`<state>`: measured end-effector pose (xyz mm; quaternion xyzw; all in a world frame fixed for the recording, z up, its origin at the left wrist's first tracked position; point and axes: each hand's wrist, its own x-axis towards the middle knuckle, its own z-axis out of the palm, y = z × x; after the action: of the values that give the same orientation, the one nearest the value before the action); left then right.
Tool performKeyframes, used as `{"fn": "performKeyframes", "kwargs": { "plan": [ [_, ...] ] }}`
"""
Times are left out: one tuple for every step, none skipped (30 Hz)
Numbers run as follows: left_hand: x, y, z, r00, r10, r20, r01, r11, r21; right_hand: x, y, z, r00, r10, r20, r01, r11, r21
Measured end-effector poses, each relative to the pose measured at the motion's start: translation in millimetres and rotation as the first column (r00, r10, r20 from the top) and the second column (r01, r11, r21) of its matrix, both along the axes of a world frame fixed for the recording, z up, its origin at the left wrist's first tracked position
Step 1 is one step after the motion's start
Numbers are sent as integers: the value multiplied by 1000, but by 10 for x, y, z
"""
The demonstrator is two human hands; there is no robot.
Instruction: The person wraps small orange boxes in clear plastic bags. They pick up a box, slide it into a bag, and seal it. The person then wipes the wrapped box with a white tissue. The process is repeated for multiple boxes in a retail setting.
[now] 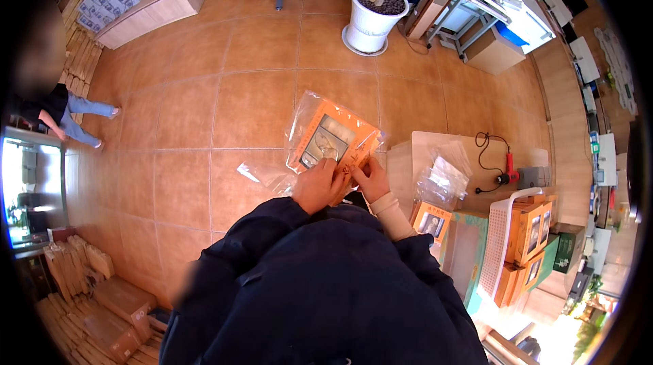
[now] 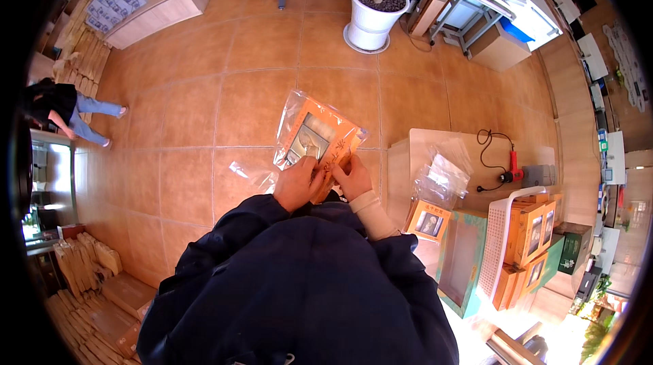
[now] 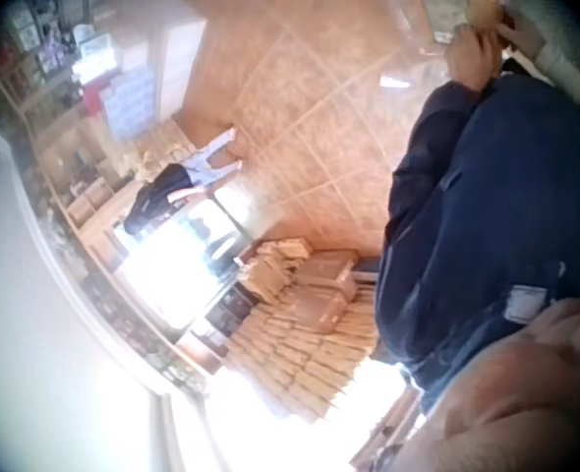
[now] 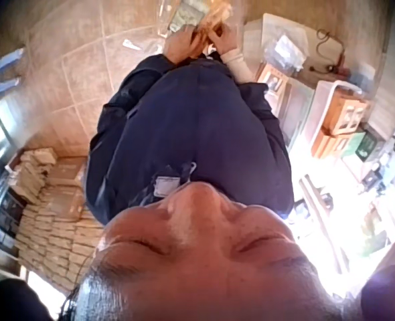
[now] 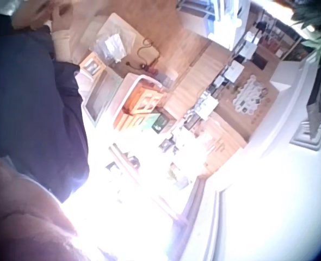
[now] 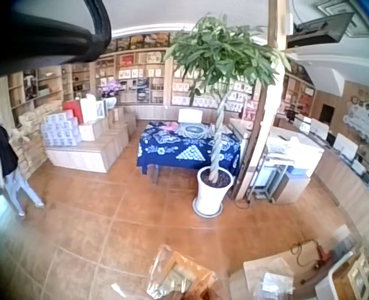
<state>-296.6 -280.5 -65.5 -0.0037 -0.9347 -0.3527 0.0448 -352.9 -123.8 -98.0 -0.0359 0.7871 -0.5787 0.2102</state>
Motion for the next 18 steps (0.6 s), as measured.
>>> {"fn": "performKeyframes", "kwargs": {
  "plan": [
    [-35,-2,-66,999,-13,-31,12,1000,-26,8,11,-23,1000,-6,-7,6,1000,12],
    [-57,-2,-115,998,-26,-61,23,998,-53,22,16,-37,1000,-11,-13,11,1000,24],
    [-74,11,-129,997,-20,-75,18,999,-27,38,14,-39,1000,-20,-3,20,1000,22],
    [-64,35,-131,995,-40,-90,38,999,-28,60,8,-37,1000,-30,8,30,999,19],
    [-37,65,-120,993,-60,-106,58,998,-30,74,3,-38,999,-40,18,39,999,17],
    [-12,92,-106,989,-83,-121,80,996,-30,83,13,-53,999,-27,-18,28,998,48],
    [9,101,-101,987,-97,-126,96,995,-11,88,22,-80,998,-13,-54,18,997,79],
    [28,105,-97,985,-111,-131,113,994,7,93,33,-104,996,2,-89,8,994,109],
    [42,100,-88,983,-124,-137,128,992,22,99,42,-120,996,26,-89,-16,993,117],
    [51,97,-68,989,-82,-124,93,992,85,103,59,-134,995,51,-88,-39,992,124],
    [58,95,-44,993,-43,-107,58,988,146,99,69,-141,993,74,-88,-62,989,131],
    [68,89,-36,996,-8,-88,26,978,206,101,65,-122,987,104,-120,-75,972,222],
    [68,84,-68,1000,21,5,-22,978,209,106,65,-94,979,136,-149,-84,947,311],
    [63,81,-127,994,49,98,-68,976,207,112,62,-54,970,169,-175,-87,913,398],
    [71,88,-167,979,72,190,-111,973,201,125,34,7,966,184,-184,-89,898,430],
    [58,86,-194,990,54,127,-82,971,225,96,-28,79,960,198,-196,-87,882,464],
    [51,75,-217,997,37,64,-52,968,247,70,-67,143,955,213,-207,-85,864,496],
    [52,56,-229,1000,24,2,-24,964,266,55,-84,197,965,205,-164,-105,874,474]
  ]
}}
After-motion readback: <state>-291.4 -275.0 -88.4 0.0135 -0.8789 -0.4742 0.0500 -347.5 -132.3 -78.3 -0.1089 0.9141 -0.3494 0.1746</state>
